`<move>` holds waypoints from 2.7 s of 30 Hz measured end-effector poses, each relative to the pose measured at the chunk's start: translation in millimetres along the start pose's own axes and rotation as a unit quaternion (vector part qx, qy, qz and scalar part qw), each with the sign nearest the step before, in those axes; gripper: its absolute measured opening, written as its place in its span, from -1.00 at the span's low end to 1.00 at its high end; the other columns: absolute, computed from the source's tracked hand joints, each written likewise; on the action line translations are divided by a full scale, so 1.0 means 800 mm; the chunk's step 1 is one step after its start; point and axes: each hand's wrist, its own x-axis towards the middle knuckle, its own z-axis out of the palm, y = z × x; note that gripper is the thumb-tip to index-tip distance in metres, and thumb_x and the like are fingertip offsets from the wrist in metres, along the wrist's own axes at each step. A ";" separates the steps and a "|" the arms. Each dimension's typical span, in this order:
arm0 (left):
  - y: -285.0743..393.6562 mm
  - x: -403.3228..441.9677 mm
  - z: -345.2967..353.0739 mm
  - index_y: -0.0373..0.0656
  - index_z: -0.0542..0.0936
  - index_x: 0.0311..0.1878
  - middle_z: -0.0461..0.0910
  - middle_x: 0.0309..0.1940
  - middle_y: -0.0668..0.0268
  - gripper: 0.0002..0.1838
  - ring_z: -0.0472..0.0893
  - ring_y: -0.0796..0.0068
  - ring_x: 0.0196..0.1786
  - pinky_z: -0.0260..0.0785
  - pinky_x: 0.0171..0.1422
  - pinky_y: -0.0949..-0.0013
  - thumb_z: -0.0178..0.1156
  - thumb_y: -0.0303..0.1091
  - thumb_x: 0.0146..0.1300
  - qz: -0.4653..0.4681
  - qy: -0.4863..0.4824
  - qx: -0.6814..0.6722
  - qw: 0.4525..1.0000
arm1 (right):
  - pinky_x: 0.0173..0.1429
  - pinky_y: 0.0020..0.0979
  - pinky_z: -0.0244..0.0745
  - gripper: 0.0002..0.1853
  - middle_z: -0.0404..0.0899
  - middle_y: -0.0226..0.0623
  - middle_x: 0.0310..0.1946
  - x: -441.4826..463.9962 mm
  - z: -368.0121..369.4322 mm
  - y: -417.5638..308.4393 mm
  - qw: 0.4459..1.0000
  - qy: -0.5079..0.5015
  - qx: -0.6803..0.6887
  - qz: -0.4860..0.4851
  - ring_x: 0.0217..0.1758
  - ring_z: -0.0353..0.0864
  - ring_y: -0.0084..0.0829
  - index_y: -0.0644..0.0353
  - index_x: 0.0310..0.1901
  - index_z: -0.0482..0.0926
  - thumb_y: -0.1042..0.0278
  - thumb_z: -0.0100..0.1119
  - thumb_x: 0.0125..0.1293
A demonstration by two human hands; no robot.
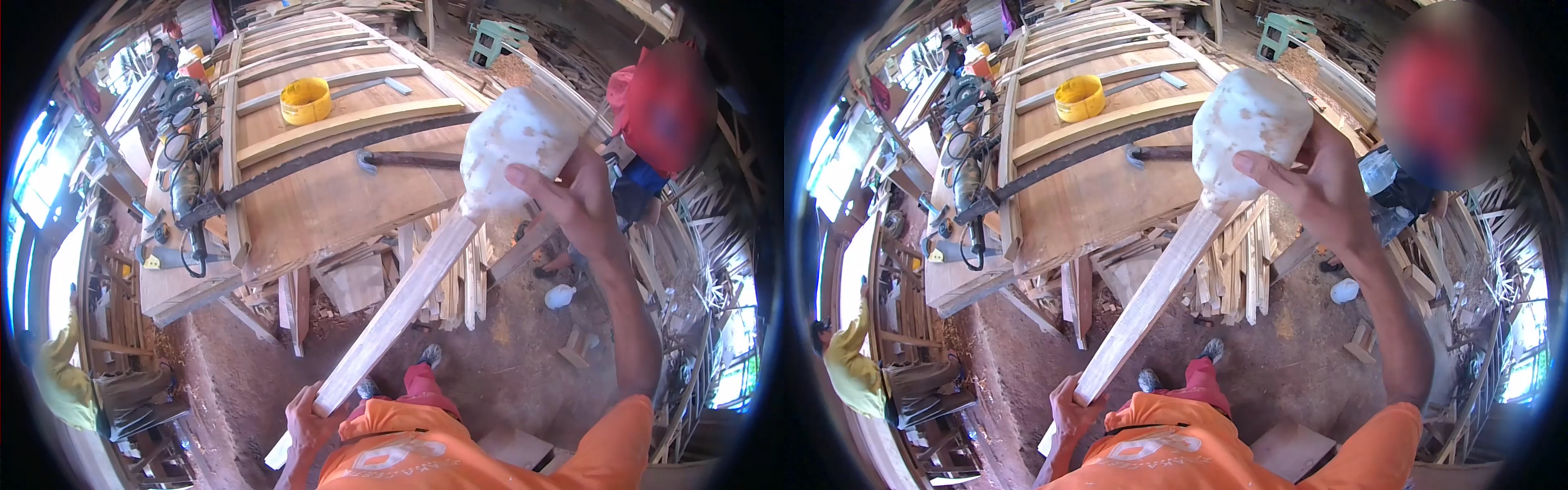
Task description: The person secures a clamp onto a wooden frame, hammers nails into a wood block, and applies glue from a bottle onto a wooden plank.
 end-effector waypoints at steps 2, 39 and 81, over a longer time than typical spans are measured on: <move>-0.001 -0.001 0.001 -0.27 0.75 0.05 0.79 -0.20 0.10 -0.47 0.82 0.17 -0.16 0.61 -0.03 0.20 0.66 -0.43 -0.07 -0.004 -0.005 -0.003 1.000 | 0.25 -0.31 0.67 -0.48 0.79 -0.08 0.06 0.003 -0.002 0.004 1.000 0.007 -0.013 -0.007 0.11 0.80 -0.36 0.42 0.25 0.57 0.35 0.52 0.37; 0.007 0.008 -0.001 -0.27 0.75 0.07 0.80 -0.19 0.10 -0.47 0.83 0.20 -0.16 0.62 -0.03 0.21 0.64 -0.43 -0.04 0.004 -0.003 -0.018 1.000 | 0.19 -0.37 0.70 -0.55 0.81 -0.12 0.03 0.009 -0.034 -0.020 0.984 0.137 -0.010 -0.115 0.07 0.81 -0.41 0.40 0.23 0.63 0.32 0.49 0.43; -0.022 -0.007 0.012 -0.22 0.76 0.06 0.78 -0.22 0.13 -0.45 0.79 0.15 -0.20 0.60 -0.03 0.18 0.68 -0.37 -0.08 -0.003 -0.022 0.031 0.999 | 0.25 -0.32 0.68 -0.48 0.76 -0.12 0.09 -0.064 -0.005 0.077 0.992 0.084 0.014 0.092 0.16 0.76 -0.39 0.40 0.29 0.56 0.33 0.50 0.42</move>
